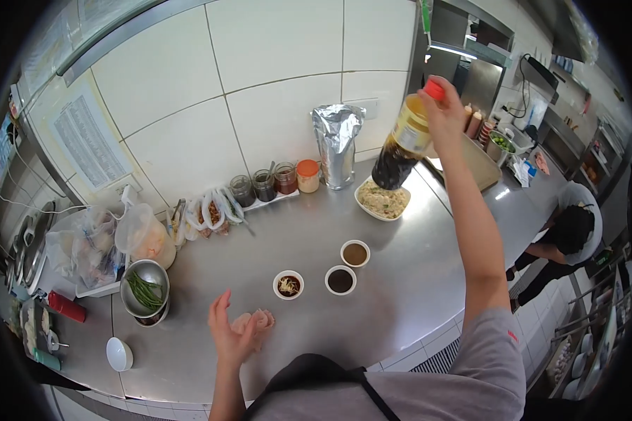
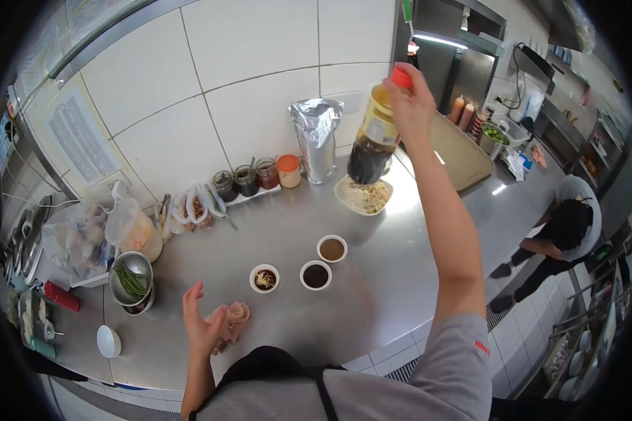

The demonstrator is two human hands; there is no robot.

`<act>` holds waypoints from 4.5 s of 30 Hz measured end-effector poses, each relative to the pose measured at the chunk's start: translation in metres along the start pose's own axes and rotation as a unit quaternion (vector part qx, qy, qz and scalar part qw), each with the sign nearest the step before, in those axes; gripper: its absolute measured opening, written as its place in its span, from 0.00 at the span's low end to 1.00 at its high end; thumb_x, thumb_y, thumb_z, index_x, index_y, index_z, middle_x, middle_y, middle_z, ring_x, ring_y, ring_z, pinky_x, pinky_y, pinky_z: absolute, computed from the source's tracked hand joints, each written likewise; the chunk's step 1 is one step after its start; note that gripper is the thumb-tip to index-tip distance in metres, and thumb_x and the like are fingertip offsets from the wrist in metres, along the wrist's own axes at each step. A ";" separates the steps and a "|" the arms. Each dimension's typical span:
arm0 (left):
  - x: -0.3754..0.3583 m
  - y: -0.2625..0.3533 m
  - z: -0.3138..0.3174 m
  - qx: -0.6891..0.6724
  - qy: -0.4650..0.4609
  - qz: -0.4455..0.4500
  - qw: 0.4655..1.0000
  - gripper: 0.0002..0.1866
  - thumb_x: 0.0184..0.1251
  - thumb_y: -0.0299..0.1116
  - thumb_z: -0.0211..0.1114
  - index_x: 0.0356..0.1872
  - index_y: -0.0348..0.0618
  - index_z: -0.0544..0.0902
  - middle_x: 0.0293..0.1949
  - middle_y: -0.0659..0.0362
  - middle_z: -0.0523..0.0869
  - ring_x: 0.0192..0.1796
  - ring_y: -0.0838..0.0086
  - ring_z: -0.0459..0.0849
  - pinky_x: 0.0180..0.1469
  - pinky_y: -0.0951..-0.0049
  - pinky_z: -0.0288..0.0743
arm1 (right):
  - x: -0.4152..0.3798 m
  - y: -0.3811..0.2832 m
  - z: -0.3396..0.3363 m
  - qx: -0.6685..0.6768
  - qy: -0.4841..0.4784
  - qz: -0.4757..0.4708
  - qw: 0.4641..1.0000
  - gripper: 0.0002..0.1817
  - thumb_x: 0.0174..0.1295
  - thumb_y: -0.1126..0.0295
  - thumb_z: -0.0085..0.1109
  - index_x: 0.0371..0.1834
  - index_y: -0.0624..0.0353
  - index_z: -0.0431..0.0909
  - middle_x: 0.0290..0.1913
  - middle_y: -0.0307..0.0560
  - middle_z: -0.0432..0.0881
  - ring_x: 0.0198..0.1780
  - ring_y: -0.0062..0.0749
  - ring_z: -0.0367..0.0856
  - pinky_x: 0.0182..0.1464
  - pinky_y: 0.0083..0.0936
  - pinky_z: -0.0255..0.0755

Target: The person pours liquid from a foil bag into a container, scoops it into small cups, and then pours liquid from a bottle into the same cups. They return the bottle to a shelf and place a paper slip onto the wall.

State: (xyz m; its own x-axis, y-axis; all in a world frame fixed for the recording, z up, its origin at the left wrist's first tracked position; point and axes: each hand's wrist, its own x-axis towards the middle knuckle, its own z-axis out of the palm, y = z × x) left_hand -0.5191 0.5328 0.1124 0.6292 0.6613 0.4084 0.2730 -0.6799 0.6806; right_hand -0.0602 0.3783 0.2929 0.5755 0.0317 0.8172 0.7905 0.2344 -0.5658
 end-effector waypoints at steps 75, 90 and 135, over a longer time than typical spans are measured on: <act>0.007 -0.524 -0.403 -0.201 -0.138 0.165 0.956 0.17 0.57 0.47 0.62 0.18 0.48 0.75 0.19 0.61 0.79 0.21 0.65 0.79 0.24 0.66 0.72 | -0.035 -0.526 0.933 -0.243 -0.213 -0.094 0.942 0.19 0.54 0.60 0.60 0.40 0.67 0.78 0.30 0.47 0.79 0.27 0.27 0.78 0.31 0.21 0.76; 0.011 -0.517 -0.423 -0.185 -0.144 0.113 0.965 0.18 0.56 0.52 0.62 0.19 0.48 0.76 0.22 0.64 0.81 0.21 0.69 0.80 0.25 0.69 0.74 | -0.062 -0.509 1.006 -0.167 -0.206 0.063 0.962 0.14 0.57 0.74 0.47 0.46 0.67 0.67 0.34 0.54 0.78 0.29 0.39 0.82 0.24 0.30 0.81; -0.003 -0.523 -0.400 -0.193 -0.101 0.046 0.975 0.14 0.55 0.46 0.59 0.26 0.46 0.81 0.28 0.53 0.82 0.33 0.57 0.81 0.37 0.60 0.75 | 0.016 -0.441 1.030 -0.310 -0.101 0.044 0.944 0.60 0.38 0.54 0.74 0.65 0.65 0.37 0.56 0.62 0.69 0.55 0.46 0.73 0.54 0.35 0.71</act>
State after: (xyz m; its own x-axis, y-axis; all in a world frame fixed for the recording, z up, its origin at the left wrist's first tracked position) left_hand -0.9550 1.0137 -0.0015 0.7796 0.5001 0.3771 -0.0613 -0.5382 0.8406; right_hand -0.6151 1.2764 0.6683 0.6418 0.2242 0.7333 0.7487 -0.3902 -0.5360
